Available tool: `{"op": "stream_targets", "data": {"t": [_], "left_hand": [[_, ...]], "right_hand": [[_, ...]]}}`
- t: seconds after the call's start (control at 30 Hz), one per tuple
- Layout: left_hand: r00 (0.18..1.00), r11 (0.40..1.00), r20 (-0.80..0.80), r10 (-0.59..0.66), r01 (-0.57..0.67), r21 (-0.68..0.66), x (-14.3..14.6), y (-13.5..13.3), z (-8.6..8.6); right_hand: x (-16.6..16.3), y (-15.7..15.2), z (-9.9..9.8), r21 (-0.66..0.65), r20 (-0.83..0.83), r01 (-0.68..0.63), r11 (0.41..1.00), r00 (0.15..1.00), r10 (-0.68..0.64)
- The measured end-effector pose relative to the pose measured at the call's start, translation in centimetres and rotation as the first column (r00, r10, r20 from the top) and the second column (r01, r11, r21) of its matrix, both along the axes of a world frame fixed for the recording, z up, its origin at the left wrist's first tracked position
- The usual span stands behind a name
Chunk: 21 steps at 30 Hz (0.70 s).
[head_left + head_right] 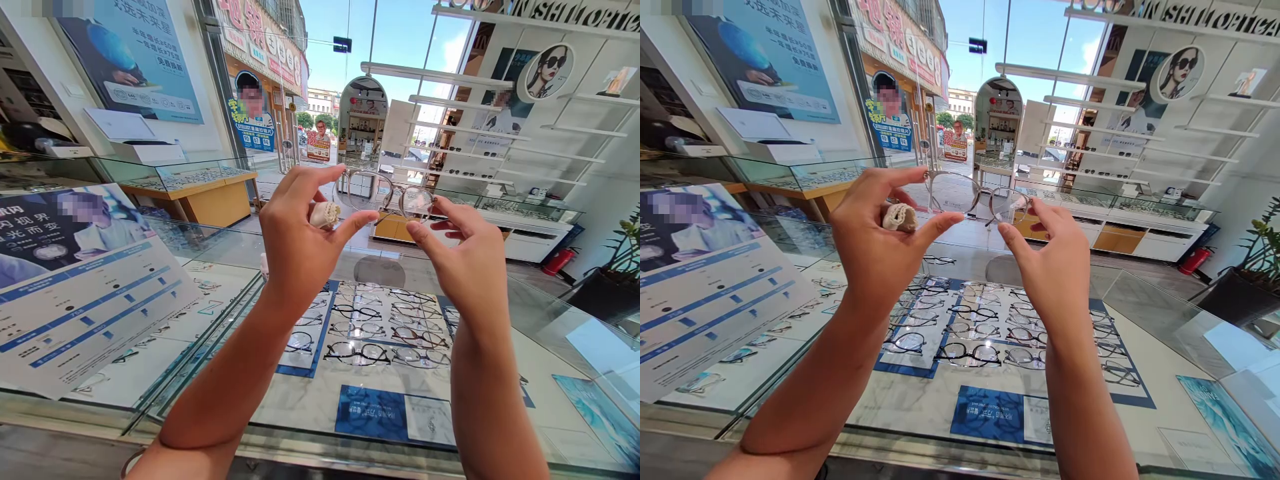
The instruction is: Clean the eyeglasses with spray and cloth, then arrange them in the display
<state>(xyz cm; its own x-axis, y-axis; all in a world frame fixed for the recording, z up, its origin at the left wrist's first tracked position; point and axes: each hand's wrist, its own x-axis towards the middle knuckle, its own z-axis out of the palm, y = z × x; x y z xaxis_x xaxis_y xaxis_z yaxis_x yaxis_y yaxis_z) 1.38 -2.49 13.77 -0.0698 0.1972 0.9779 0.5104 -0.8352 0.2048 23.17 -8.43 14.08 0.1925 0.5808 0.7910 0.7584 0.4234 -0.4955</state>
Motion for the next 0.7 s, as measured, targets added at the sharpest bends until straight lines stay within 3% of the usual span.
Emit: {"op": "stream_targets", "data": {"t": [0.17, 0.4, 0.7], "left_hand": [[0.999, 0.998, 0.025, 0.019, -0.017, -0.067, -0.3, 0.8, -0.1], [0.99, 0.974, 0.068, -0.123, 0.133, -0.183, -0.9, 1.8, 0.3], [0.983, 0.952, 0.072, -0.169, 0.182, -0.246, -0.9, 1.9, 0.3]], "right_hand": [[-0.5, -0.4, 0.1, 0.07, 0.024, 0.065, 0.995, 0.997, -0.067], [-1.2, -0.8, 0.0, 0.195, 0.022, 0.109, 0.975, 0.993, -0.116], [-1.7, -1.3, 0.1, 0.231, 0.006, 0.136, 0.963, 0.99, -0.141]]}}
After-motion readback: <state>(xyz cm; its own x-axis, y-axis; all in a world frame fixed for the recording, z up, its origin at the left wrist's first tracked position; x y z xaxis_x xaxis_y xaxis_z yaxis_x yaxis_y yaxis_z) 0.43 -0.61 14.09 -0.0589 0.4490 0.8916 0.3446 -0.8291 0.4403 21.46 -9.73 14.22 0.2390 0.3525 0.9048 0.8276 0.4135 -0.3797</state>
